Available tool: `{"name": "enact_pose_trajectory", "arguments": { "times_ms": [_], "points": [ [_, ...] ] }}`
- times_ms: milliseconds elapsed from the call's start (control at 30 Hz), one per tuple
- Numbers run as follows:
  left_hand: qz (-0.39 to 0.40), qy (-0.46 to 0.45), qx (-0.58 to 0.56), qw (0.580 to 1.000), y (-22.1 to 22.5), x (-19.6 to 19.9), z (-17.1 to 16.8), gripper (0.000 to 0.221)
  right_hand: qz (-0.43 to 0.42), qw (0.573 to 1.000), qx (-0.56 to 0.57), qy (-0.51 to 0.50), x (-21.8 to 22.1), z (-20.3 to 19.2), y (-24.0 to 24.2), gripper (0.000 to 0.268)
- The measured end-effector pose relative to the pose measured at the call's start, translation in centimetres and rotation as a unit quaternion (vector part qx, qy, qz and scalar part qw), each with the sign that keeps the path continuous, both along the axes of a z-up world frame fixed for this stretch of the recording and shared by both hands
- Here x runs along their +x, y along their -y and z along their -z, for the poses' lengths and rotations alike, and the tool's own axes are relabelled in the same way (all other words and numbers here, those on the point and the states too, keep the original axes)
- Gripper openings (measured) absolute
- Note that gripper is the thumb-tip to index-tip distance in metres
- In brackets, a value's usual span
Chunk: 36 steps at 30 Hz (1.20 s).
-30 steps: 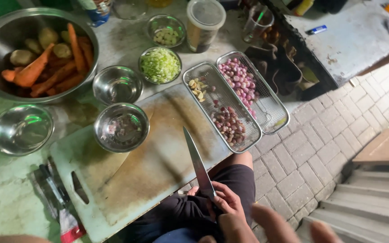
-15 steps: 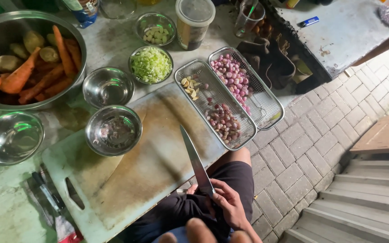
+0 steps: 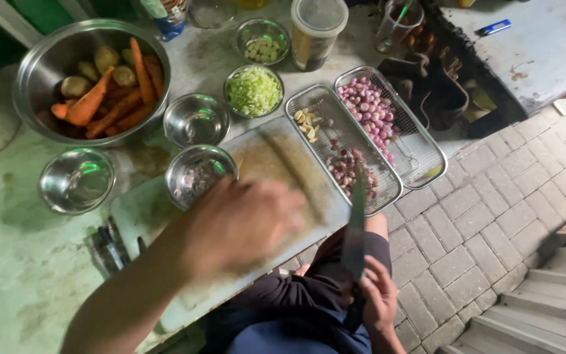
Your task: Peeling the outer skin and trimming the ends of shallots using hands and a knife.
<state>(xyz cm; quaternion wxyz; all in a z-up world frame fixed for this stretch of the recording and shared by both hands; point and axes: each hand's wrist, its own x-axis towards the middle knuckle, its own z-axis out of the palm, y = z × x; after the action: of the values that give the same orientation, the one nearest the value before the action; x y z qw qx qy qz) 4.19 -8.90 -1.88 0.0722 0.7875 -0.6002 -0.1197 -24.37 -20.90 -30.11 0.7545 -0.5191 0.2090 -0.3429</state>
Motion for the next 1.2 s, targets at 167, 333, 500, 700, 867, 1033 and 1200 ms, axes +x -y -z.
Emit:
{"name": "enact_pose_trajectory", "arguments": {
  "times_ms": [167, 333, 500, 700, 867, 1033, 1200],
  "points": [
    [0.000, -0.135, -0.019, 0.991, 9.5, 4.6, 11.7, 0.019, 0.145, 0.988, 0.062, 0.005, -2.2, 0.0, 0.0, 0.037],
    [-0.040, -0.135, -0.026, 0.990, 17.0, 6.4, 18.4, 0.031, 0.125, 0.986, 0.065, 0.087, -3.9, 1.2, -1.0, 0.045],
    [-0.017, -0.042, -0.063, 0.997, 21.7, 6.9, 23.0, 0.022, 0.108, 0.979, 0.113, 0.134, -6.0, 5.4, -1.4, 0.051],
    [-0.059, 0.009, -0.143, 0.988, 23.1, 9.3, 24.0, 0.024, 0.105, 0.956, 0.189, 0.199, -7.3, 7.8, 1.0, 0.053],
    [-0.045, -0.016, -0.139, 0.989, 23.8, 9.1, 23.5, 0.025, 0.071, 0.956, 0.182, 0.221, -7.0, 7.9, 1.7, 0.051],
    [-0.084, 0.010, -0.118, 0.989, 24.2, 8.4, 24.0, 0.024, 0.073, 0.956, 0.200, 0.202, -7.1, 9.4, 2.1, 0.056],
    [-0.077, 0.006, -0.105, 0.991, 24.4, 8.2, 23.8, 0.018, 0.091, 0.960, 0.201, 0.170, -6.5, 8.6, 1.9, 0.055]
  ]
}}
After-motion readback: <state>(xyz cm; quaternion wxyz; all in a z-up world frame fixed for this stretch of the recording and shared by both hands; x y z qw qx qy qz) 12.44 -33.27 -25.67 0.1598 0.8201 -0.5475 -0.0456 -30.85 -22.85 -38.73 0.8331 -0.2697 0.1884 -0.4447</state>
